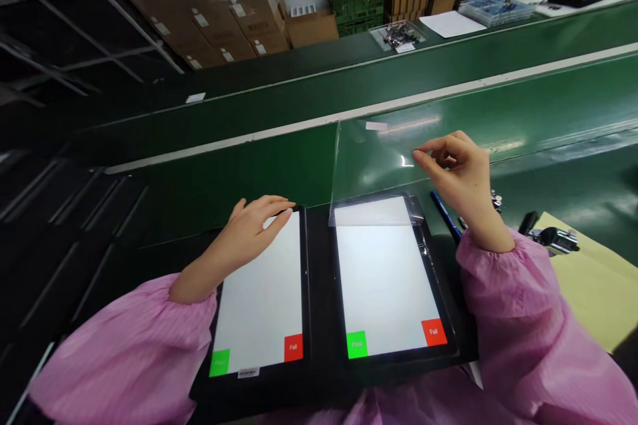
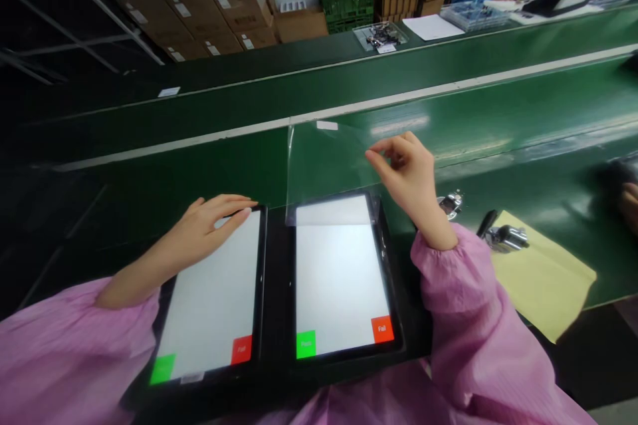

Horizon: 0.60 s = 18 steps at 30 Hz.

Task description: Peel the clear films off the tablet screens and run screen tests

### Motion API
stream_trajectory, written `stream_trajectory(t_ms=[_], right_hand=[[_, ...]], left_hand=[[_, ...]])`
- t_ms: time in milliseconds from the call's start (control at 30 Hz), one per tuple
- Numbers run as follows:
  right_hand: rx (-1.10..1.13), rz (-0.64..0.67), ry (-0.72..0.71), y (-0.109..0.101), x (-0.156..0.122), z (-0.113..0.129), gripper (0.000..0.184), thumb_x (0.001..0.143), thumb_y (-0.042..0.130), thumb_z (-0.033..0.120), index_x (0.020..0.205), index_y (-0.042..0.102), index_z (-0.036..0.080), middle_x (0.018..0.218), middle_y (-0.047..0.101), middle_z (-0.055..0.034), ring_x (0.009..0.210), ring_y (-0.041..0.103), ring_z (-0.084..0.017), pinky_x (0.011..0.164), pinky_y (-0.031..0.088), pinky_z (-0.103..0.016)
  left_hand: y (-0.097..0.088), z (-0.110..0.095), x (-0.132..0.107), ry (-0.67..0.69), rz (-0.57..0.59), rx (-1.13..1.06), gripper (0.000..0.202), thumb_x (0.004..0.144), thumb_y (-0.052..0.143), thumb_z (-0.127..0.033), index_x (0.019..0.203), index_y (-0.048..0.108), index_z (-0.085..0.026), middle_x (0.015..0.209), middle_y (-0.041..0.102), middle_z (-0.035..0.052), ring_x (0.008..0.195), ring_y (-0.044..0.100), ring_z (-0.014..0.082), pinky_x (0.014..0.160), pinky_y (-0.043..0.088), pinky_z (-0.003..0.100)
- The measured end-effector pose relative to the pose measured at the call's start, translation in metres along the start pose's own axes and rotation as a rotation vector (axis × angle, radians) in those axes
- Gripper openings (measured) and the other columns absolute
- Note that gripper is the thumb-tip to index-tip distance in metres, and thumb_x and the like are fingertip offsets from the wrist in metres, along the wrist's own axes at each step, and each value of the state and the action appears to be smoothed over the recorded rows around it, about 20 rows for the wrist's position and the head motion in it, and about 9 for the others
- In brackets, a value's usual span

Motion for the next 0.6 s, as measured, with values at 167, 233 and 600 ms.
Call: stream_trajectory(t_ms=[167, 233, 600], right_hand=[[0.007, -0.037, -0.019, -0.002, 0.000, 0.004, 0.007, 0.087, 0.074, 0.028, 0.081, 0.073, 0.025, 0.072, 0.057, 0.0027, 0.064, 0.053, -0.014, 0.060, 0.046, -0.030], [0.014, -0.052, -0.028, -0.004, 0.000, 0.005, 0.007, 0.086, 0.076, 0.026, 0.080, 0.072, 0.026, 0.072, 0.057, 0.0026, 0.064, 0.054, -0.015, 0.058, 0.046, -0.030], [0.010, -0.042, -0.096, -0.007, 0.003, 0.008, 0.008, 0.083, 0.079, 0.023, 0.077, 0.074, 0.024, 0.069, 0.053, 0.0031, 0.059, 0.050, -0.012, 0.050, 0.040, -0.026]], left_hand=[[-0.006, 0.009, -0.003, 0.028, 0.011, -0.001, 0.052, 0.100, 0.041, -0.065, 0.122, 0.077, -0.034, 0.128, 0.076, 0.0108, 0.106, 0.074, 0.0329, 0.114, 0.037, 0.076], [-0.010, 0.006, -0.004, -0.013, 0.049, -0.014, 0.049, 0.098, 0.046, -0.062, 0.123, 0.077, -0.034, 0.133, 0.075, 0.0096, 0.097, 0.076, 0.0295, 0.117, 0.033, 0.077], [-0.027, -0.015, -0.020, -0.057, -0.065, -0.157, 0.029, 0.084, 0.058, -0.046, 0.090, 0.076, -0.025, 0.113, 0.082, 0.0028, 0.119, 0.072, 0.0284, 0.126, 0.019, 0.071]])
Point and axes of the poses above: each hand's wrist, its own x-axis towards the middle knuckle, its own y-axis out of the palm, z = x × y, the point moved 2 cm from there along x, towards the middle knuckle
